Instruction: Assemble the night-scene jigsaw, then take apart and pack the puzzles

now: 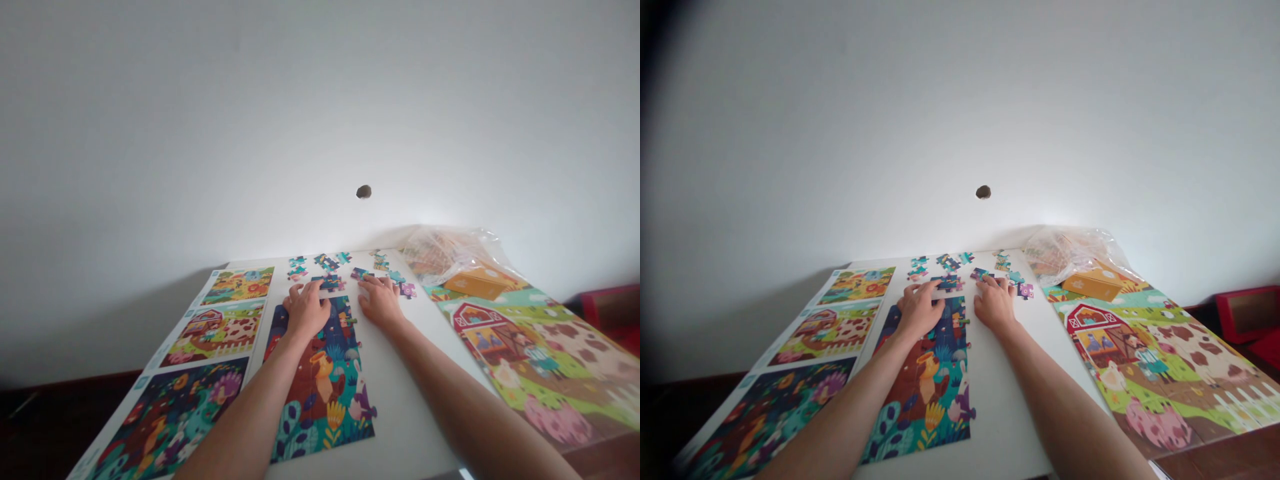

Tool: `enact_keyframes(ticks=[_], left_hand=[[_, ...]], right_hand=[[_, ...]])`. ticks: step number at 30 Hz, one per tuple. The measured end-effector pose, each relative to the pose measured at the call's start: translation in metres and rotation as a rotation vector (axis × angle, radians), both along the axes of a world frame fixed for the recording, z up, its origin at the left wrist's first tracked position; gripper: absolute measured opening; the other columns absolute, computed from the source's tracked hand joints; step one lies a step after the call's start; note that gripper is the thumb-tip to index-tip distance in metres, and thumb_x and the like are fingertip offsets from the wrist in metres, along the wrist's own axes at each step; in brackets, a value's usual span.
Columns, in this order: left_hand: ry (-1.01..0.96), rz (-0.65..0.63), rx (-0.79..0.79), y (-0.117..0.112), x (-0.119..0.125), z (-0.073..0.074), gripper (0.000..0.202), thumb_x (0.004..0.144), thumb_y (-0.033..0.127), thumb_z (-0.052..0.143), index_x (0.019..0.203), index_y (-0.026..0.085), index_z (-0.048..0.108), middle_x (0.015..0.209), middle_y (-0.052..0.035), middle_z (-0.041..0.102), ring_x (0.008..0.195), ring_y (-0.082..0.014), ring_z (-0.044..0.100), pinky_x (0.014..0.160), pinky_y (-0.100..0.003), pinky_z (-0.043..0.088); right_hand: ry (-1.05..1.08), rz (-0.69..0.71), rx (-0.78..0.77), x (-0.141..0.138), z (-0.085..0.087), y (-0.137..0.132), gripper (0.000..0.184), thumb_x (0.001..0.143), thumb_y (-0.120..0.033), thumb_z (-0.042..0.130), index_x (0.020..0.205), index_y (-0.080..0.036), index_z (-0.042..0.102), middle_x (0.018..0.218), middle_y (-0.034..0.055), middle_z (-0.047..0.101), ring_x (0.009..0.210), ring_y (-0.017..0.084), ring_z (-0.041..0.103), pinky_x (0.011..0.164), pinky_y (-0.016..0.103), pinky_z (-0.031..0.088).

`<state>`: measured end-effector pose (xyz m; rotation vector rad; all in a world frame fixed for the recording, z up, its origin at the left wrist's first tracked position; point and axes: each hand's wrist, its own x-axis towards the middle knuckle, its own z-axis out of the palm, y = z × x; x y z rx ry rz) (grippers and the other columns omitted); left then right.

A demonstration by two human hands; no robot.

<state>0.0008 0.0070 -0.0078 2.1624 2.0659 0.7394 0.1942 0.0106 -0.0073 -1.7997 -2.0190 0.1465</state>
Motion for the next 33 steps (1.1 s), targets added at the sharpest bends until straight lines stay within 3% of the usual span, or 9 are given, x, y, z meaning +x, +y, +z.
enact_keyframes(ticks=[9,17,22,26,30,33], left_hand=[[-0.015,-0.062,-0.003,-0.001,0.002,0.002,0.046,0.080,0.025,0.056,0.126,0.029,0.057,0.126,-0.0055,0.063,0.121,-0.0352,0.044,0.099,-0.055,0.034],[-0.017,-0.137,0.009,-0.003,0.003,0.004,0.042,0.080,0.026,0.057,0.120,0.032,0.062,0.130,-0.0028,0.062,0.120,-0.0337,0.047,0.100,-0.055,0.035],[-0.005,-0.169,0.005,-0.005,0.004,0.006,0.032,0.081,0.027,0.056,0.110,0.033,0.069,0.133,-0.0001,0.059,0.121,-0.0354,0.045,0.099,-0.058,0.034],[0.002,-0.173,0.023,-0.006,0.004,0.006,0.032,0.082,0.028,0.055,0.110,0.034,0.068,0.133,0.0002,0.060,0.119,-0.0350,0.045,0.097,-0.057,0.035],[0.016,-0.170,0.045,-0.006,0.004,0.003,0.035,0.081,0.027,0.056,0.113,0.033,0.067,0.132,-0.0001,0.060,0.118,-0.0345,0.046,0.096,-0.056,0.036],[0.018,-0.157,0.053,-0.006,0.003,0.000,0.034,0.081,0.026,0.056,0.112,0.034,0.067,0.131,-0.0007,0.060,0.117,-0.0335,0.047,0.097,-0.056,0.035]], right_hand=[[0.017,0.284,-0.052,-0.005,0.000,-0.005,0.043,0.091,-0.036,0.047,0.134,-0.037,0.052,0.142,-0.0018,0.051,0.133,0.030,0.035,0.105,0.054,0.023],[0.036,0.258,-0.032,-0.004,-0.002,-0.004,0.041,0.089,-0.035,0.052,0.129,-0.035,0.057,0.137,-0.0001,0.056,0.130,0.028,0.040,0.105,0.049,0.026],[0.089,0.106,0.035,-0.009,0.000,-0.003,0.029,0.086,-0.027,0.053,0.110,-0.032,0.068,0.118,0.0016,0.068,0.117,0.025,0.051,0.100,0.045,0.030],[0.049,-0.037,0.033,-0.027,0.015,0.023,0.025,0.089,-0.034,0.051,0.104,-0.028,0.071,0.107,0.0057,0.070,0.110,0.026,0.054,0.099,0.043,0.030],[-0.007,-0.074,-0.027,-0.060,0.031,0.074,0.037,0.090,-0.046,0.049,0.112,-0.023,0.068,0.117,0.0114,0.065,0.113,0.028,0.052,0.097,0.043,0.032],[-0.016,-0.090,-0.077,-0.087,0.032,0.109,0.051,0.085,-0.058,0.053,0.108,-0.016,0.070,0.120,0.0174,0.061,0.115,0.033,0.049,0.096,0.046,0.033]])
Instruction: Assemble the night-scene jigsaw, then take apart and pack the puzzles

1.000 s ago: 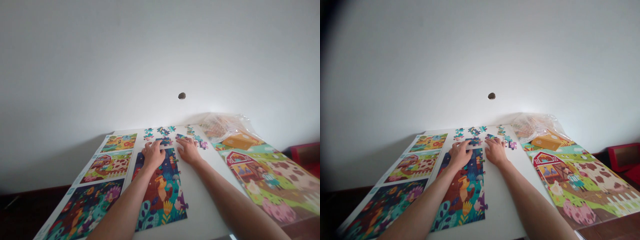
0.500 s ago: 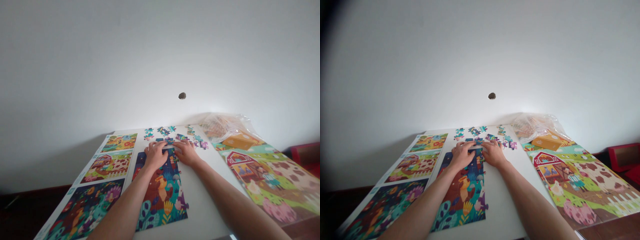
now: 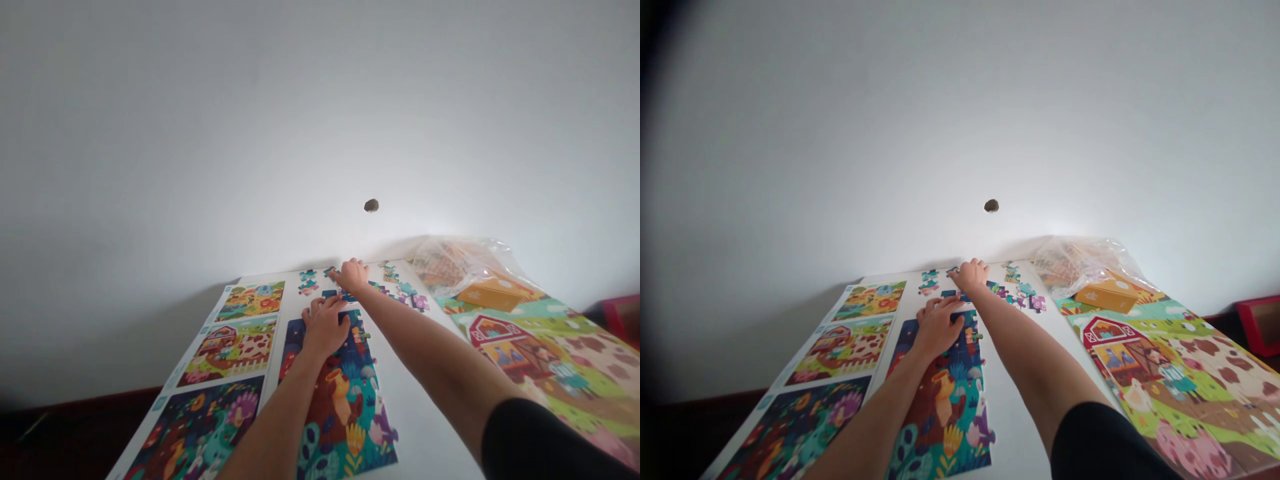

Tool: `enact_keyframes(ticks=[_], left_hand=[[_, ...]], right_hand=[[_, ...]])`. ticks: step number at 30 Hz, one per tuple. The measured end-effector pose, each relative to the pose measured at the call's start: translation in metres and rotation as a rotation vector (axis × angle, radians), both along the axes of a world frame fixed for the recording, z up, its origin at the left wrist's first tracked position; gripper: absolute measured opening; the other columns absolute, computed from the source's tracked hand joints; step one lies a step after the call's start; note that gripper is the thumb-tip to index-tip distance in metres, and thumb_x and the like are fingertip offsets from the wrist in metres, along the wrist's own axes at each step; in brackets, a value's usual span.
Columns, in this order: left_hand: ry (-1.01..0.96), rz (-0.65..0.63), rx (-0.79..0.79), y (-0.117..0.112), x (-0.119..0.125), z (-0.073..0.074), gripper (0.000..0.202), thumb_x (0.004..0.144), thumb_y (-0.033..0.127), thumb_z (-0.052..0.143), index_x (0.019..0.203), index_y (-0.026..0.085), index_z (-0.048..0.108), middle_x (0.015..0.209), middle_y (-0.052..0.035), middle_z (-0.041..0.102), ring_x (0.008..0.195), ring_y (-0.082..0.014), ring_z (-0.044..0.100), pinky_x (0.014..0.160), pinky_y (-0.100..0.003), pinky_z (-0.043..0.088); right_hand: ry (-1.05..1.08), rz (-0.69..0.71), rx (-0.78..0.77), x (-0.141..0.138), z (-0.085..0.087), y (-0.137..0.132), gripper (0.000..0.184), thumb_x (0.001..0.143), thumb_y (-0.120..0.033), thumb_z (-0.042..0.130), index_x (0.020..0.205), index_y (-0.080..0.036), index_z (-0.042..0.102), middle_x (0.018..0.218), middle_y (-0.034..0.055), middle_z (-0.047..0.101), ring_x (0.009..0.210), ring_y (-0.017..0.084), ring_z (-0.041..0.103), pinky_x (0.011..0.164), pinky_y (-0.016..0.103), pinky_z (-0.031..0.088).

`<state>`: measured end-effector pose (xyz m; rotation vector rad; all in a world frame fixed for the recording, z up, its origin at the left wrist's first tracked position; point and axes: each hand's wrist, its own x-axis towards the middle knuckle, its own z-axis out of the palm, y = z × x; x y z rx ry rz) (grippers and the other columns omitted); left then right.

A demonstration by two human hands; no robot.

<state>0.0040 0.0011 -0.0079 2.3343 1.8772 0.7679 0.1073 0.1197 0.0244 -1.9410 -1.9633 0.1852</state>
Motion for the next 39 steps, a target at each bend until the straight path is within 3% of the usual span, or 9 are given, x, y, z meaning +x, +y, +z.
enact_keyframes(ticks=[5,12,16,20,23,27,30,34,39], left_hand=[[0.004,-0.002,-0.010,0.000,-0.001,-0.002,0.036,0.083,0.028,0.054,0.116,0.033,0.065,0.132,-0.0007,0.059,0.119,-0.0329,0.045,0.097,-0.055,0.034],[0.011,0.007,-0.056,0.000,0.000,0.001,0.036,0.083,0.030,0.053,0.118,0.033,0.063,0.136,0.0015,0.056,0.122,-0.0307,0.042,0.100,-0.052,0.031],[0.014,0.031,-0.065,0.000,0.000,0.001,0.037,0.083,0.030,0.053,0.117,0.033,0.064,0.137,0.0006,0.056,0.122,-0.0314,0.042,0.100,-0.054,0.030],[0.007,0.049,-0.040,0.001,0.000,0.000,0.035,0.083,0.031,0.056,0.116,0.031,0.065,0.137,-0.0014,0.056,0.120,-0.0342,0.043,0.097,-0.056,0.031],[-0.058,0.051,-0.005,0.003,-0.001,0.000,0.044,0.080,0.033,0.063,0.124,0.030,0.059,0.133,-0.0049,0.059,0.118,-0.0346,0.045,0.097,-0.056,0.032],[-0.171,-0.044,0.110,0.005,-0.001,-0.001,0.072,0.075,0.036,0.074,0.140,0.030,0.043,0.119,-0.0056,0.067,0.118,-0.0318,0.047,0.101,-0.052,0.031],[-0.202,-0.133,0.175,0.006,-0.001,-0.002,0.074,0.074,0.030,0.076,0.140,0.032,0.042,0.108,-0.0041,0.070,0.117,-0.0287,0.050,0.101,-0.048,0.032],[-0.236,-0.152,0.227,0.008,-0.002,-0.005,0.061,0.075,0.024,0.076,0.131,0.032,0.052,0.107,-0.0051,0.068,0.110,-0.0264,0.057,0.100,-0.044,0.036],[-0.278,-0.158,0.235,0.009,-0.003,-0.002,0.053,0.076,0.021,0.075,0.125,0.030,0.056,0.094,-0.0031,0.066,0.099,-0.0229,0.060,0.095,-0.042,0.040]], right_hand=[[0.002,-0.005,-0.074,-0.029,-0.008,0.030,0.051,0.073,-0.051,0.072,0.110,-0.016,0.068,0.125,0.0185,0.057,0.121,0.035,0.044,0.099,0.049,0.028],[0.107,0.015,-0.104,-0.035,-0.002,0.034,0.043,0.068,-0.036,0.078,0.104,-0.016,0.064,0.108,0.0161,0.067,0.115,0.034,0.051,0.097,0.048,0.029],[0.255,0.034,0.002,-0.023,0.013,0.015,0.029,0.087,-0.029,0.057,0.116,-0.022,0.055,0.101,0.0071,0.070,0.103,0.023,0.060,0.091,0.037,0.037],[0.404,0.060,0.062,0.015,0.018,-0.028,0.020,0.091,-0.032,0.049,0.103,-0.021,0.059,0.092,0.0036,0.073,0.085,0.016,0.065,0.074,0.025,0.043],[0.788,0.119,0.070,0.050,0.001,-0.070,0.019,0.084,-0.036,0.057,0.085,-0.018,0.061,0.078,0.0042,0.073,0.072,0.017,0.066,0.067,0.026,0.045],[1.138,0.212,0.066,0.073,-0.031,-0.105,0.025,0.078,-0.043,0.064,0.082,-0.018,0.059,0.075,0.0045,0.073,0.071,0.019,0.066,0.068,0.028,0.046],[1.153,0.272,0.040,0.072,-0.043,-0.108,0.026,0.077,-0.043,0.066,0.083,-0.019,0.060,0.069,0.0020,0.070,0.066,0.018,0.065,0.065,0.027,0.045],[1.141,0.328,0.016,0.065,-0.043,-0.103,0.024,0.077,-0.041,0.067,0.083,-0.019,0.061,0.063,-0.0005,0.068,0.060,0.016,0.061,0.061,0.025,0.043],[1.145,0.310,0.037,0.066,-0.043,-0.101,0.021,0.079,-0.039,0.065,0.085,-0.019,0.061,0.074,0.0035,0.073,0.069,0.019,0.067,0.068,0.028,0.046]])
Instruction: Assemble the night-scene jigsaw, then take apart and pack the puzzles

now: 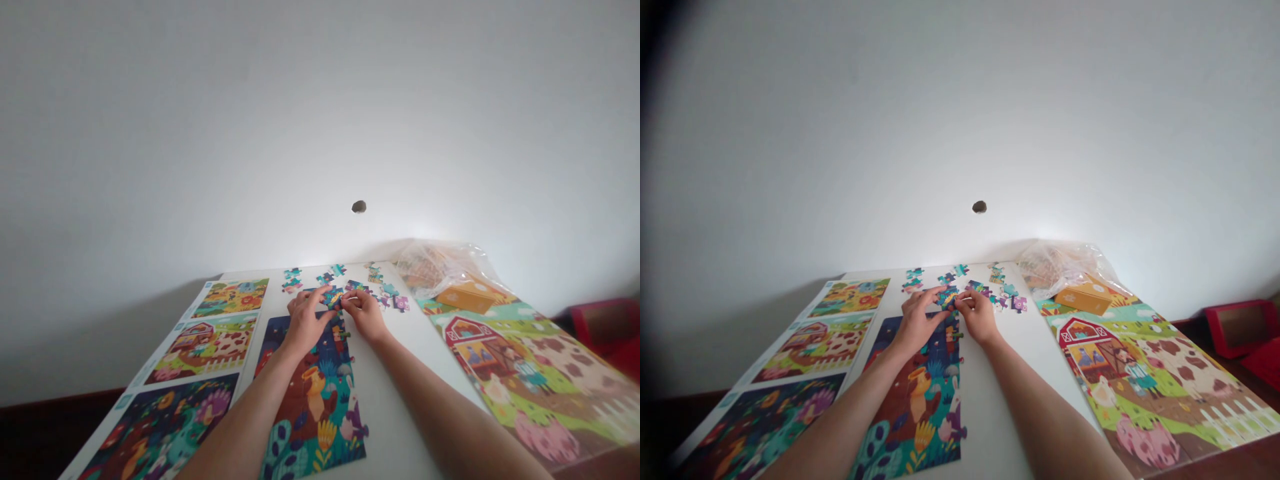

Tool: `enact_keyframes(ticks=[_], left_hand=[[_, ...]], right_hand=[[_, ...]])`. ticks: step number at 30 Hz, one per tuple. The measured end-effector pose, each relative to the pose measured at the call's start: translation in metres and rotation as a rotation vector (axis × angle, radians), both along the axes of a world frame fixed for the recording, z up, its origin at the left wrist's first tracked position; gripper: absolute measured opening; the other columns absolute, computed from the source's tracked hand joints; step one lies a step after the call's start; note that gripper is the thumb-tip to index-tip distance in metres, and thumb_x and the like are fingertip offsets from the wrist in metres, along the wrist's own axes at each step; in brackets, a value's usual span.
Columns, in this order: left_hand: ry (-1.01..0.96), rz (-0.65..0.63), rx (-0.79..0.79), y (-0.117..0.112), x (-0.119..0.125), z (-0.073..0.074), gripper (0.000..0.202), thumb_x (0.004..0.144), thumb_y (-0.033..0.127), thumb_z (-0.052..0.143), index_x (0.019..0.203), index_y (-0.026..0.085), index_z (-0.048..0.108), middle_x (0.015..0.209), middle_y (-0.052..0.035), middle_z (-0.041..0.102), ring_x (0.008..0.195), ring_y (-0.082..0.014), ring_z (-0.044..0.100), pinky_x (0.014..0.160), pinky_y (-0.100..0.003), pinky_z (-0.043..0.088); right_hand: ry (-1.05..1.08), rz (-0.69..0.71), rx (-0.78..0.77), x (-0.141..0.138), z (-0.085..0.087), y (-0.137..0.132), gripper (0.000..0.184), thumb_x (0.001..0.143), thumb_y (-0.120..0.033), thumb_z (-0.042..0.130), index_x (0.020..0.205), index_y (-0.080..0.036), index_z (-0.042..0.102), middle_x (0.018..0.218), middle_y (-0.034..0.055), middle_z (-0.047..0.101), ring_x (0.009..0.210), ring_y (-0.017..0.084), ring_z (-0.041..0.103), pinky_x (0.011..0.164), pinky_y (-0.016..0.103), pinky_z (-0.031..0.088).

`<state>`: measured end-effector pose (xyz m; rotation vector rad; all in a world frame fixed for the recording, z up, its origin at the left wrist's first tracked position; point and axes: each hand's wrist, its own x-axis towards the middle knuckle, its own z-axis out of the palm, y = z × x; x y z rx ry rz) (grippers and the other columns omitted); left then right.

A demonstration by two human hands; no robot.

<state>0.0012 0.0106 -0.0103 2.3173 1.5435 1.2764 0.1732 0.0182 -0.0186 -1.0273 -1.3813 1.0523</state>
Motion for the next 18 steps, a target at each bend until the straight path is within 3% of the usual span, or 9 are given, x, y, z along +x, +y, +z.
enact_keyframes(ticks=[9,15,18], left_hand=[[0.000,-0.001,-0.004,-0.0002,-0.0013,0.0050,0.050,0.080,0.016,0.068,0.127,0.030,0.057,0.089,-0.0013,0.065,0.090,-0.0204,0.058,0.091,-0.039,0.044],[-0.001,0.001,-0.037,0.0003,-0.0022,0.0041,0.053,0.082,0.011,0.062,0.130,0.031,0.055,0.091,-0.0018,0.064,0.090,-0.0201,0.056,0.093,-0.040,0.043],[-0.005,0.004,-0.058,0.0000,-0.0020,0.0047,0.054,0.083,0.011,0.060,0.132,0.032,0.053,0.092,-0.0020,0.064,0.092,-0.0205,0.056,0.094,-0.041,0.043]], right_hand=[[0.068,-0.006,-0.009,-0.0024,0.0029,0.0000,0.023,0.078,-0.041,0.066,0.083,-0.020,0.059,0.075,0.0050,0.073,0.077,0.023,0.071,0.074,0.033,0.051],[0.013,-0.025,0.058,0.0003,0.0071,-0.0052,0.043,0.082,-0.036,0.062,0.121,-0.021,0.053,0.074,0.0001,0.072,0.076,0.019,0.067,0.077,0.031,0.049],[-0.049,-0.032,0.124,0.0016,0.0084,-0.0059,0.040,0.084,-0.035,0.058,0.121,-0.021,0.056,0.074,-0.0009,0.069,0.071,0.016,0.063,0.074,0.028,0.047]])
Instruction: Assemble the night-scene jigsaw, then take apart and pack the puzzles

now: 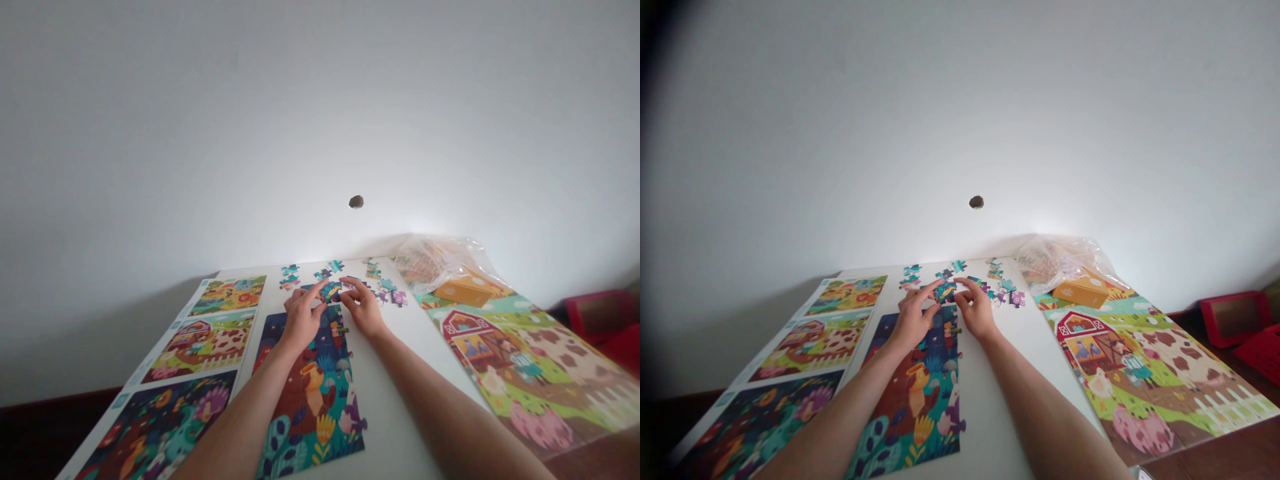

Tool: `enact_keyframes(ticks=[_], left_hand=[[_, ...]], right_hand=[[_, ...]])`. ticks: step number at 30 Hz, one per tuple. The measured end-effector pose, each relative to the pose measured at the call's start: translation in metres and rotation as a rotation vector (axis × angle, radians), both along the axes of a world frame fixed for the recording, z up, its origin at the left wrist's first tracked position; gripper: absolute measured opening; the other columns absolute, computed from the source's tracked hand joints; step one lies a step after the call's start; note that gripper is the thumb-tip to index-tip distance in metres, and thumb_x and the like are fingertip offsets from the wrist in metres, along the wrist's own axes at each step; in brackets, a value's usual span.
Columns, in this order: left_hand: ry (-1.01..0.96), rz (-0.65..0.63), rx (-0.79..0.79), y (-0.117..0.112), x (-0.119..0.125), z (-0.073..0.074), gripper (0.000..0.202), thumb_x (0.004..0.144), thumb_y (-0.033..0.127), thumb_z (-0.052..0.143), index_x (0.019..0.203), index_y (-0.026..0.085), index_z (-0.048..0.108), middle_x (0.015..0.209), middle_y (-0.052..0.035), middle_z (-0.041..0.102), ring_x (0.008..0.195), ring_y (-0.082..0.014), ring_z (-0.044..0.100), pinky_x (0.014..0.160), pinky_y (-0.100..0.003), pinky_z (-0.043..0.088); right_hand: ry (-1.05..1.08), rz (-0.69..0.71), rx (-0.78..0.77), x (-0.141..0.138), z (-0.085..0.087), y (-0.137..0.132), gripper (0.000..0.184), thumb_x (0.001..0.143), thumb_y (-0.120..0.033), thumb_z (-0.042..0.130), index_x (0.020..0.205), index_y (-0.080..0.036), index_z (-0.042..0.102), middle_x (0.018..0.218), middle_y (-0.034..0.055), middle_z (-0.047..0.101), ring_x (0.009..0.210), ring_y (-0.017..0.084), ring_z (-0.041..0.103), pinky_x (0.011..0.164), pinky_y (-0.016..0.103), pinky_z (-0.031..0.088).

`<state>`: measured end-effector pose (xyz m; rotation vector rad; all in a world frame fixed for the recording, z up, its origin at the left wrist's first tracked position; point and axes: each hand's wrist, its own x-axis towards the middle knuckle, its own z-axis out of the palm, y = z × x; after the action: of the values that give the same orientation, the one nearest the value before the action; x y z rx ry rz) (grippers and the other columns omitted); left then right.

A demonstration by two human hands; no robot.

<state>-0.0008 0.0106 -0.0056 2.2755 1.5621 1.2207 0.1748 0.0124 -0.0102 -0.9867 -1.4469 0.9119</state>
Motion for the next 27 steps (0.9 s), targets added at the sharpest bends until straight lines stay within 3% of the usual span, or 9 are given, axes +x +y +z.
enact_keyframes(ticks=[10,17,23,27], left_hand=[[-0.045,0.001,-0.010,-0.002,0.001,0.003,0.050,0.083,0.016,0.062,0.130,0.033,0.055,0.090,0.0001,0.070,0.092,-0.0195,0.058,0.098,-0.042,0.041],[-0.039,0.019,-0.021,0.001,-0.001,-0.001,0.046,0.083,0.012,0.059,0.126,0.030,0.058,0.092,0.0008,0.072,0.094,-0.0199,0.058,0.098,-0.042,0.041],[0.012,0.000,-0.094,0.003,-0.001,-0.006,0.045,0.079,0.005,0.056,0.117,0.029,0.064,0.093,0.0000,0.074,0.102,-0.0229,0.058,0.096,-0.044,0.042],[0.035,-0.003,-0.112,0.004,0.000,-0.008,0.048,0.079,0.004,0.055,0.118,0.029,0.064,0.094,0.0002,0.075,0.105,-0.0239,0.057,0.096,-0.043,0.041]], right_hand=[[-0.049,-0.053,0.010,0.000,0.001,0.001,0.035,0.084,-0.035,0.056,0.116,-0.020,0.058,0.074,-0.0008,0.066,0.070,0.016,0.059,0.072,0.026,0.045],[0.085,-0.276,0.009,0.009,-0.002,0.009,0.036,0.081,-0.037,0.059,0.113,-0.019,0.058,0.070,-0.0008,0.065,0.059,0.014,0.052,0.061,0.024,0.041],[0.145,-0.354,-0.054,0.019,0.002,0.009,0.039,0.078,-0.041,0.061,0.110,-0.019,0.059,0.062,-0.0024,0.063,0.051,0.014,0.048,0.053,0.024,0.036],[0.073,-0.380,-0.083,0.025,0.003,0.006,0.038,0.079,-0.044,0.060,0.107,-0.018,0.062,0.062,-0.0009,0.065,0.051,0.014,0.051,0.052,0.024,0.036]])
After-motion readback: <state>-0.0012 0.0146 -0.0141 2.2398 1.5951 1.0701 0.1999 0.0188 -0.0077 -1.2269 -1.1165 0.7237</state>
